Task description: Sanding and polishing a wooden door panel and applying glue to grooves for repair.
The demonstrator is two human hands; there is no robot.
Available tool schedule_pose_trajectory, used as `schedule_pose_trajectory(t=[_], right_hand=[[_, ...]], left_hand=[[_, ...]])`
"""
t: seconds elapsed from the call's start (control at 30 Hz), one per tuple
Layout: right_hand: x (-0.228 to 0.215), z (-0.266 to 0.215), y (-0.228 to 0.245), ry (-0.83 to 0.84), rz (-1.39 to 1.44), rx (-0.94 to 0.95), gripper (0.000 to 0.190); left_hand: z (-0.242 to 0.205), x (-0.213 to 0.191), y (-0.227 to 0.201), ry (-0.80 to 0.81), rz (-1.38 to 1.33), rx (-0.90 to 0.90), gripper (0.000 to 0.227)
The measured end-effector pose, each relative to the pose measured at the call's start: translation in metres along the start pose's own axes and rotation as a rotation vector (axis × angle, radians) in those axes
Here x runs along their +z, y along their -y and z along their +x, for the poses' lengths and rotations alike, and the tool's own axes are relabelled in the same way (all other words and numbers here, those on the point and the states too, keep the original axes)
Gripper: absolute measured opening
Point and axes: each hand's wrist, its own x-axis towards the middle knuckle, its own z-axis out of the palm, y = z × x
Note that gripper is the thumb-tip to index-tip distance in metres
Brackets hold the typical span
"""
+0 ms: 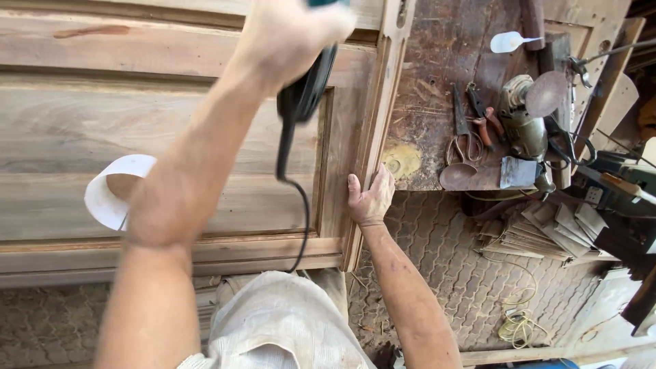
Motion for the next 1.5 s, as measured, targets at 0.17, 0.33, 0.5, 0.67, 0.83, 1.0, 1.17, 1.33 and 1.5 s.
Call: schedule_pose_trajectory(t=[0.17, 0.33, 0.5, 0.67, 0.83, 1.0, 1.17, 1.33, 1.5], right_hand=[[0.009, 0.000, -0.005, -0.017, 0.028, 0.005, 0.080], [0.015, 0.004, -0.005, -0.027, -0.016, 0.013, 0.081], [-0.035, 0.003, 0.023, 0.253, 0.082, 0.152, 0.090], [-0.160, -0.112, 0.118, 0.296, 0.828, -0.099, 0.073], [-0.228, -0.231, 0.183, 1.106, 0.970, 0.017, 0.088], [-0.234, -0.280, 0.202, 1.108, 0.829, 0.009, 0.074], [-0.303, -0.262, 0.201, 1.183, 1.122, -0.140, 0.061], [-0.242, -0.280, 0.205, 1.647, 1.554, -0.204, 0.036], [-0.227, -0.297, 0.218, 1.649, 1.615, -0.098, 0.044]], left_hand=[[-0.086, 0.018, -0.014, 0.036, -0.524, -0.057, 0.068], [-0.191, 0.061, -0.009, -0.275, -0.581, -0.226, 0.047], [-0.318, 0.096, -0.034, -0.278, -0.534, -0.161, 0.053], [-0.410, 0.132, -0.090, -0.245, -0.445, -0.125, 0.035], [-0.492, 0.140, -0.060, -0.490, -0.214, 0.220, 0.043], [-0.557, 0.155, -0.047, -0.428, -0.285, 0.295, 0.059], [-0.571, 0.162, -0.080, 0.062, -0.738, -0.040, 0.042], [-0.597, 0.127, -0.067, -0.229, -0.415, 0.161, 0.080], [-0.614, 0.115, -0.066, -0.398, -0.222, -0.039, 0.066]])
